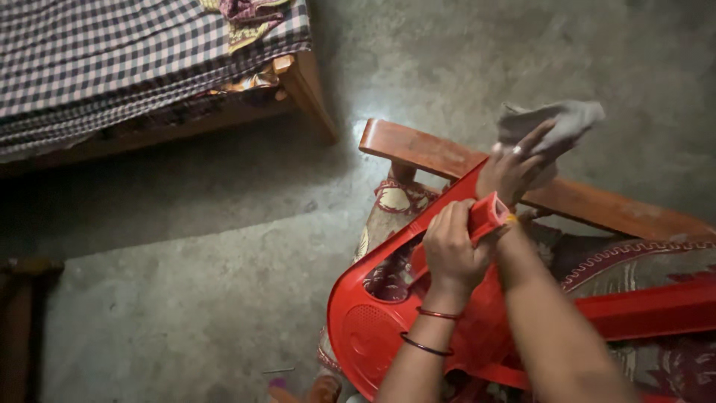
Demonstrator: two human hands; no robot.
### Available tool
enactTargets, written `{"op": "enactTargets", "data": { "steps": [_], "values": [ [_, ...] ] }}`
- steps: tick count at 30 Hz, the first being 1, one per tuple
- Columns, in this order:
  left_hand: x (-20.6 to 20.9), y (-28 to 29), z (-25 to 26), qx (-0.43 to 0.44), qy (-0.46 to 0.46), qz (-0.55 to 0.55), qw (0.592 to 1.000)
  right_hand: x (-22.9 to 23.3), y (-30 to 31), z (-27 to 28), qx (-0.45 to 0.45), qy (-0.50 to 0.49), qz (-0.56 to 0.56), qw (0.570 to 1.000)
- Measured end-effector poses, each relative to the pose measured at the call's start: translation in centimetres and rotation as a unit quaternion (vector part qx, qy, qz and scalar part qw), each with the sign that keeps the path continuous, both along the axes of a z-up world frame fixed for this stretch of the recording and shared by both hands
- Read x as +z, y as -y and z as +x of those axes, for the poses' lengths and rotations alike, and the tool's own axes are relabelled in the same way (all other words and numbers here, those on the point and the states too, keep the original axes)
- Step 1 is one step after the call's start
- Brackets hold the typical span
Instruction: The person wipes a dark plastic chair with a cloth, then wipes a wooden chair with a patterned cushion, and finally wipes a small red plastic chair. The person moves the chairs to different positions while cleaning them.
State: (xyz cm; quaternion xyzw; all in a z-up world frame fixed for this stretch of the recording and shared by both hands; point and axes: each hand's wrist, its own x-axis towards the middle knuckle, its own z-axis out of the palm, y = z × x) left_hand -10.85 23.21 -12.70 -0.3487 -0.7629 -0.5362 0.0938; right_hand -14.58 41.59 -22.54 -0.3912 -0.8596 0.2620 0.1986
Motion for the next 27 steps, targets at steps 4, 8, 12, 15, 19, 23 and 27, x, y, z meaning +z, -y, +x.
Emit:
{"op": "enactTargets", "data": {
  "steps": [4,8,12,15,19,23,27],
  "values": [
    [0.4,-0.5,-0.1,0.0,0.0,0.0,1.0,-1.2,6.4,4.1,0.049,-0.001,0.016,0.999],
    [-0.4,-0.1,-0.6,-0.004,-0.027,0.009,1.0,-3.7,10.7,5.6,0.092,-0.01,0.021,0.995],
    [-0.2,-0.3,-0.1,0.004,0.011,-0.013,1.0,-4.8,10.7,5.6,0.103,-0.001,0.025,0.994],
    [0.5,-0.4,-0.1,-0.009,0.007,0.004,1.0,-5.1,7.4,4.7,0.048,0.004,0.017,0.999],
    [0.3,-0.1,-0.1,-0.017,0.011,0.006,1.0,-6.5,2.5,5.3,-0.114,0.074,-0.017,0.991],
    [0.4,0.0,-0.2,-0.027,0.027,0.015,0.999,-8.5,4.0,7.7,-0.131,0.123,-0.054,0.982],
    [0.6,0.2,-0.5,-0.053,0.031,-0.008,0.998,-10.5,11.7,8.4,0.002,0.09,-0.039,0.995]
  ]
}}
